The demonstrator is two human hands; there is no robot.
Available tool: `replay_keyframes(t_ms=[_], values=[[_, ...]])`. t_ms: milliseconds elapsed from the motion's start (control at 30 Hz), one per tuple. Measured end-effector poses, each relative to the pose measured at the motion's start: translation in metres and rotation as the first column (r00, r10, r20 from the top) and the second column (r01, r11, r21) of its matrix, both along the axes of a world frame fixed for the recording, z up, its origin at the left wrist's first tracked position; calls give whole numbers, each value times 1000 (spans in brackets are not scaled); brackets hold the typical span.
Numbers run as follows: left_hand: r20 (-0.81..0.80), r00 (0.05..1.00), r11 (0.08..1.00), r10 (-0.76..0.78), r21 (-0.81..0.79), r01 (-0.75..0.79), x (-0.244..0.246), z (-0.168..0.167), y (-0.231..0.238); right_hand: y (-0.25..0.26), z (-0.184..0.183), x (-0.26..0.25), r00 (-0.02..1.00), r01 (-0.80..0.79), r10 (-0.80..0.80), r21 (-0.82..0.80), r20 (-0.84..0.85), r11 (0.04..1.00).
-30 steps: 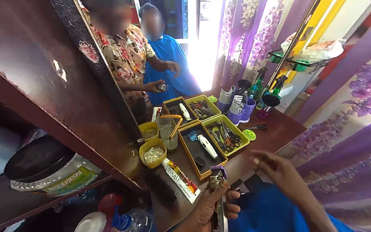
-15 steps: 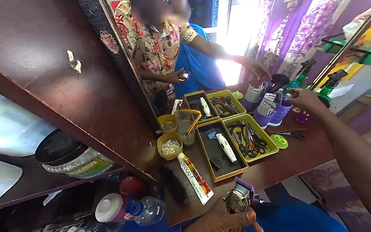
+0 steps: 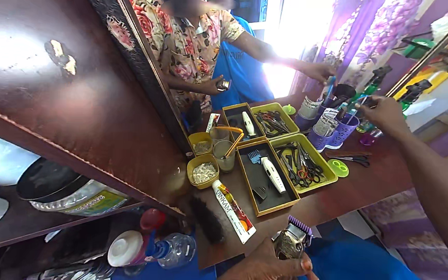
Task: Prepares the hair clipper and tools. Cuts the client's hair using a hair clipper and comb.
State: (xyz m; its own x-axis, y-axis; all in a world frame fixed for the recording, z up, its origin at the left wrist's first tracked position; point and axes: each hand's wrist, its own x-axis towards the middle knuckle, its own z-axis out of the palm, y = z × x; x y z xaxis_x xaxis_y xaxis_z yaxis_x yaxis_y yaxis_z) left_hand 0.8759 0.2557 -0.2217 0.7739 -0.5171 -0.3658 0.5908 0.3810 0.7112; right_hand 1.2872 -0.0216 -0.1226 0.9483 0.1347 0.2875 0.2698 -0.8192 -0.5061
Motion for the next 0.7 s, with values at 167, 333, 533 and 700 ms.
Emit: replay_keyframes(t_ms=[167,333,533,700], values=[[33,999,996,-7,-92,10,2,2,-4,-11,46,-58,988,19,-52,216,149,976],[8,993,945,114,-309,-106,-5,17,-10,-9,36,-220,983,37,-137,602,121,797],[23,988,924,149,-358,-131,-35,30,-14,47,-59,-459,953,300,-151,880,-262,368],[195,978,963,-73,-242,120,-104,16,-28,101,-95,-633,932,363,-210,771,-296,523]])
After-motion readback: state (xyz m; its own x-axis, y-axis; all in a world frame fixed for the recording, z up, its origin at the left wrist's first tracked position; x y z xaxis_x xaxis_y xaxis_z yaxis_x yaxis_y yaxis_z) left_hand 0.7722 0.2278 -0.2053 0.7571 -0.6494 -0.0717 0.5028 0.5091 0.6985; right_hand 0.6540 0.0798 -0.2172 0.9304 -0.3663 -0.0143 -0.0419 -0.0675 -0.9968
